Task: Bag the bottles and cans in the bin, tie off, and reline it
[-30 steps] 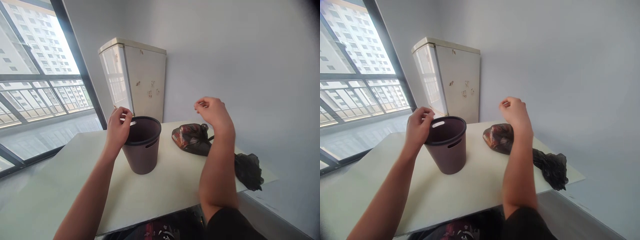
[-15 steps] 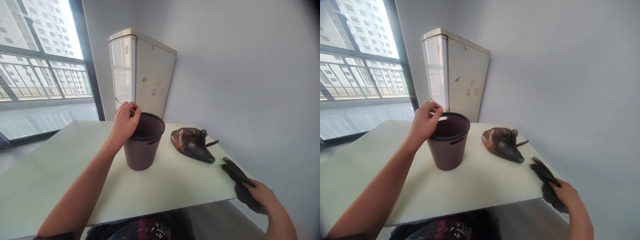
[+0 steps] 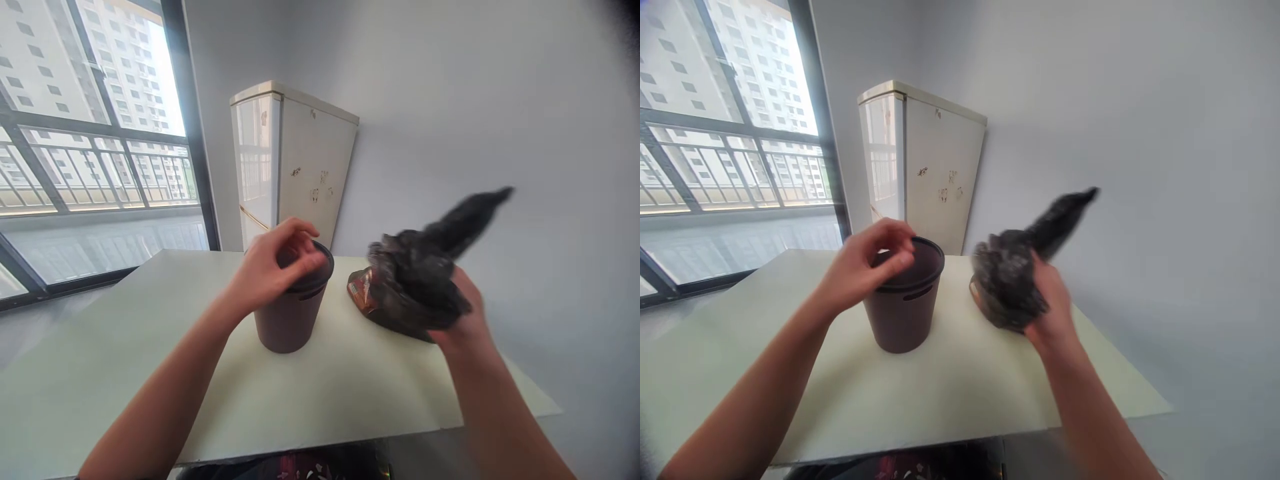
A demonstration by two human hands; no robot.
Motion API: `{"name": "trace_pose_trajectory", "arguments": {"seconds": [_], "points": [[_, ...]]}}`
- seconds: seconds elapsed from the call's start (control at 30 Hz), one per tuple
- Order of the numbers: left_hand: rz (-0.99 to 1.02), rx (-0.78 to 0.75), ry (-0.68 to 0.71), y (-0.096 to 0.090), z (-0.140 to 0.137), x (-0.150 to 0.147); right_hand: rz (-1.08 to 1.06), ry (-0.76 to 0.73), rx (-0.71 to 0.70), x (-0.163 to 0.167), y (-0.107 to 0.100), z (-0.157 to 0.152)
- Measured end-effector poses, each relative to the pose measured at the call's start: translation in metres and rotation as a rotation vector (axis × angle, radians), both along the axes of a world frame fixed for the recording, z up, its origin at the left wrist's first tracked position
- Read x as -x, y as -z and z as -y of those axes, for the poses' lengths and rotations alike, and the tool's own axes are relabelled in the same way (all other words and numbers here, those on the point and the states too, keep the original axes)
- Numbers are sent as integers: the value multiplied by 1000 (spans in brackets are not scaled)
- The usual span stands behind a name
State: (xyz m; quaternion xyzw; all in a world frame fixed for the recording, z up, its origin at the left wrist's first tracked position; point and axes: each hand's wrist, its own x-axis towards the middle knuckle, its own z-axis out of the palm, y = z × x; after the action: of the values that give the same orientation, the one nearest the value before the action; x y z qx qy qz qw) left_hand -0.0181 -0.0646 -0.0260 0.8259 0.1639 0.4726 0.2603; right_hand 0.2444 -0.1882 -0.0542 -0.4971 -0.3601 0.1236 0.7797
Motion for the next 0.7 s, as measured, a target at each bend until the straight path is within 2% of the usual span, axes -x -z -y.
{"name": "trace_pose_trajectory", "arguments": {"seconds": [0.07, 0.1, 0.2, 0.3, 0.43, 0.57, 0.63, 0.7], "points": [[-42, -13, 126, 0, 8, -3, 13, -211, 111, 33, -17, -28], [-34, -27, 131, 1, 11, -6, 27, -274, 144, 48, -24, -41], [74, -26, 10, 5, 14, -14, 64, -446, 156, 76, -36, -71], [218, 40, -71, 9, 6, -16, 39, -591, 104, 82, -40, -85], [343, 129, -46, 5, -4, -8, 65, -575, 98, 67, -45, -79], [395, 126, -158, -3, -5, 2, 366, -574, 137, 54, -52, -59], [368, 112, -175, -7, -4, 6, 480, -460, 148, 53, -54, -51], [348, 101, -178, -9, -3, 8, 486, -318, 75, 54, -55, -47]]}}
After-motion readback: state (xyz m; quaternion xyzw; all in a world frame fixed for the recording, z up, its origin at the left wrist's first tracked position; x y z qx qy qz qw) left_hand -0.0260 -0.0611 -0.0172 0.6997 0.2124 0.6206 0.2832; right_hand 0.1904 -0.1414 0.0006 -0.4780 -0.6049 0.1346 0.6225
